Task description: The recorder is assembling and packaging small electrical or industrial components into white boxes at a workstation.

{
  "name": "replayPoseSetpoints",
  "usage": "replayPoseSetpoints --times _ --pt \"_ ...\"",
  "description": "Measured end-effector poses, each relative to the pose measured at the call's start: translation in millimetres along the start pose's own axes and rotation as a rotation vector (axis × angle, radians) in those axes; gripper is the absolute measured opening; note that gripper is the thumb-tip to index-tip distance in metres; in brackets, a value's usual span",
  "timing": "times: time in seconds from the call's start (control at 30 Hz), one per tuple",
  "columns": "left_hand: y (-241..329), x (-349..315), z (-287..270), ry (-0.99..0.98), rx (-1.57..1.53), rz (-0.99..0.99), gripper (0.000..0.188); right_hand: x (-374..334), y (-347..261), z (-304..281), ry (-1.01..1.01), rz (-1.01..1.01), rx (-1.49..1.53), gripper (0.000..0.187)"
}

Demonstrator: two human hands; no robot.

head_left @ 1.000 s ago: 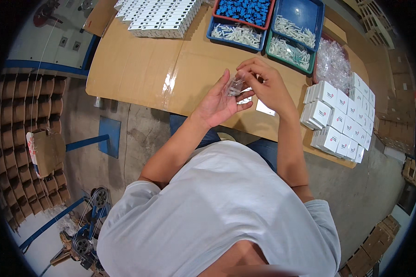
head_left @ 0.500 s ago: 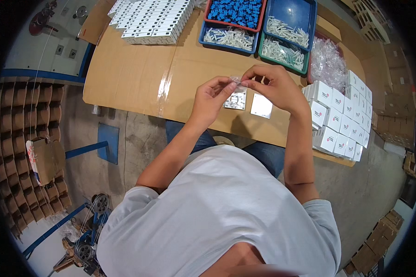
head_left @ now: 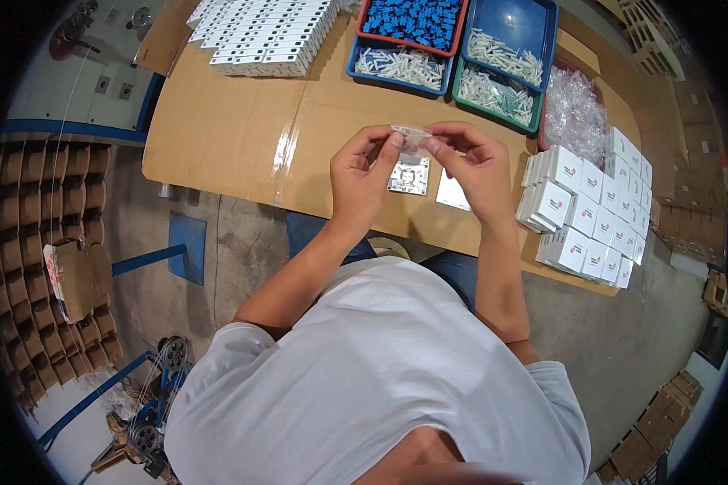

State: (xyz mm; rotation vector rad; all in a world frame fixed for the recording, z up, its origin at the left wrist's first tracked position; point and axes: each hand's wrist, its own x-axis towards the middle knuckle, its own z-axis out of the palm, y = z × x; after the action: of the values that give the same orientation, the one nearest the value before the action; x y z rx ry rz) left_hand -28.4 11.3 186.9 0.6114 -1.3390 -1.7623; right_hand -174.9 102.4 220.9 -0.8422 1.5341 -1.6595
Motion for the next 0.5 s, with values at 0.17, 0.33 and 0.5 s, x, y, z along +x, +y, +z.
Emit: replayPoseSetpoints --times 0.17,0.33,0.5 --pt "2.0 -1.7 1.8 0.008 0.019 0.016 0.019 -3.3 5.8 2.7 -0.020 -0.013 -0.012 0.016" --pt "1.7 -3.2 1.9 0.016 0.039 0.008 0.019 -3.6 8.6 4.5 0.015 -0.010 0.035 0.014" --pt "-3.4 -3.5 -0.6 0.039 0.060 0.023 0.018 -3.8 10.6 6.5 0.026 -0.001 0.044 0.012"
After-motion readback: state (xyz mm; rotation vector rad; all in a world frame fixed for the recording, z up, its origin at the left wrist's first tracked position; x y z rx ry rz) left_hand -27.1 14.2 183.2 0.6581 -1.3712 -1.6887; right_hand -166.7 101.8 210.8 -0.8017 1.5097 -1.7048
